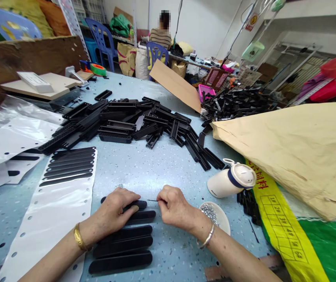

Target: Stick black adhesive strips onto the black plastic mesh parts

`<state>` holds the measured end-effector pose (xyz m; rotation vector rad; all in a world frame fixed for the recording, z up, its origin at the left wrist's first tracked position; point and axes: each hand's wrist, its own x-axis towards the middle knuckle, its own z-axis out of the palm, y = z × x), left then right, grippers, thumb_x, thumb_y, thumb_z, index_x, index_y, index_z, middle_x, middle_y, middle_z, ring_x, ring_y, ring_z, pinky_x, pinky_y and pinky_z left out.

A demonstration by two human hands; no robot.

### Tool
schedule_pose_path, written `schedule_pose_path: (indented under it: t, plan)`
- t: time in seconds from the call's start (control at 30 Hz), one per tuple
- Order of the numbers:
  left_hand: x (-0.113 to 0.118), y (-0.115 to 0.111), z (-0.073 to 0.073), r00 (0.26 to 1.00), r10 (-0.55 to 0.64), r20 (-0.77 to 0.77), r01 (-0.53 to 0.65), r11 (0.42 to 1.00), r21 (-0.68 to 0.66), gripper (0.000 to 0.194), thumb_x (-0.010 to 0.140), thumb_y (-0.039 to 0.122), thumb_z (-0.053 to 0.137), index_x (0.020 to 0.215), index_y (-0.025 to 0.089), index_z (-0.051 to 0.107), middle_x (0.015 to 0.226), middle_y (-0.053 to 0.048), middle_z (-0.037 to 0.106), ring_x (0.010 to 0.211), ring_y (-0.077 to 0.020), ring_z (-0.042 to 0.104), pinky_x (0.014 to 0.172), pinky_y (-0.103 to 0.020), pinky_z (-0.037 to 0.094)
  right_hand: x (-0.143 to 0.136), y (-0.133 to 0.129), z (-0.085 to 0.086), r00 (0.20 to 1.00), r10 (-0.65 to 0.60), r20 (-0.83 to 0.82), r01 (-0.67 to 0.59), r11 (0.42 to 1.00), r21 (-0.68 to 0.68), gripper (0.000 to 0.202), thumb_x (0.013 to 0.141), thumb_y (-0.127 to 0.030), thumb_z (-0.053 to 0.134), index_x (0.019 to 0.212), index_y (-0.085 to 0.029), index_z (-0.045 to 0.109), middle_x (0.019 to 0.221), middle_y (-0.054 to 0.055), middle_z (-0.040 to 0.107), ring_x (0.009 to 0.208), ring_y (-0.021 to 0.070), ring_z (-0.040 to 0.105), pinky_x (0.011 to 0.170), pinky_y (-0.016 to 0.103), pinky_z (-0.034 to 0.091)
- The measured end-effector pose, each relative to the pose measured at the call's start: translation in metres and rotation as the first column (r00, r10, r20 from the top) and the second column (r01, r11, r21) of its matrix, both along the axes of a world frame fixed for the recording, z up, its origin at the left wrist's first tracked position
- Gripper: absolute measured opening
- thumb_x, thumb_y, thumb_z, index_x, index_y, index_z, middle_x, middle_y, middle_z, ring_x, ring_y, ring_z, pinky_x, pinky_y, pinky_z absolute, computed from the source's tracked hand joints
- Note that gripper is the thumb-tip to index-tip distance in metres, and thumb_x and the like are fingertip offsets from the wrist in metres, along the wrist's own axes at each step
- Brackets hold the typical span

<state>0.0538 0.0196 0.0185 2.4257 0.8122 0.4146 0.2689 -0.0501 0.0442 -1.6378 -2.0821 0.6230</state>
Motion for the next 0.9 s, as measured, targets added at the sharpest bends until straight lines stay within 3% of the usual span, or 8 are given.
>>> schedule_pose_path:
  t: [0.2, 0.47, 0.63, 0.77, 0.9]
  plan:
    - [0.0, -0.001, -0.001, 1.0, -0.02, 0.013, 0.02, 1.0, -0.011, 0.014, 0.084, 0.02, 0.053, 0.087, 0.022, 0.067, 0.074, -0.003, 0.068, 0.074, -0.0209, 0.062, 0.077, -0.039, 0.046, -0.007, 0.007, -0.003, 0.998, 0.035, 0.044, -0.037, 0.998, 0.059, 0.019, 0.074, -0.001, 0.052, 0.066, -0.015, 0.061, 0.065, 0.002, 0.054, 0.062, 0.0141, 0.051, 0.057, 0.025, 0.035]
    - [0.001, -0.001, 0.0, 0.998, -0.016, -0.059, 0.013, 0.998, -0.057, 0.013, 0.084, 0.019, 0.056, 0.089, 0.02, 0.068, 0.079, -0.006, 0.069, 0.078, -0.0236, 0.061, 0.082, -0.045, 0.044, -0.008, 0.009, -0.004, 0.983, 0.083, 0.164, -0.086, 0.996, 0.014, 0.02, 0.076, -0.001, 0.051, 0.065, -0.015, 0.058, 0.069, 0.003, 0.056, 0.066, 0.0139, 0.053, 0.06, 0.024, 0.036]
    - [0.001, -0.001, 0.001, 0.998, -0.016, -0.062, 0.011, 0.997, -0.076, 0.014, 0.083, 0.018, 0.056, 0.089, 0.018, 0.069, 0.079, -0.006, 0.07, 0.078, -0.024, 0.061, 0.084, -0.046, 0.044, -0.014, 0.014, 0.01, 0.922, 0.138, 0.362, -0.144, 0.989, -0.011, 0.019, 0.072, -0.002, 0.052, 0.061, -0.015, 0.059, 0.066, 0.004, 0.056, 0.063, 0.0148, 0.053, 0.059, 0.027, 0.033]
    - [0.002, 0.0, 0.0, 0.998, -0.025, -0.058, 0.021, 0.997, -0.072, 0.016, 0.082, 0.016, 0.054, 0.089, 0.019, 0.069, 0.078, -0.006, 0.07, 0.078, -0.0236, 0.062, 0.081, -0.043, 0.046, -0.026, 0.036, 0.03, 0.854, 0.22, 0.471, -0.176, 0.975, -0.136, 0.016, 0.067, -0.006, 0.054, 0.063, -0.015, 0.066, 0.068, 0.007, 0.063, 0.058, 0.0161, 0.053, 0.054, 0.029, 0.029]
    - [0.002, 0.001, 0.0, 0.998, -0.025, -0.057, 0.021, 0.997, -0.078, 0.017, 0.083, 0.018, 0.053, 0.088, 0.02, 0.069, 0.078, -0.006, 0.07, 0.077, -0.0234, 0.062, 0.078, -0.041, 0.047, -0.031, 0.066, 0.033, 0.886, 0.294, 0.358, -0.165, 0.923, -0.348, 0.018, 0.061, -0.008, 0.057, 0.064, -0.017, 0.072, 0.059, 0.004, 0.066, 0.056, 0.0164, 0.055, 0.051, 0.026, 0.031]
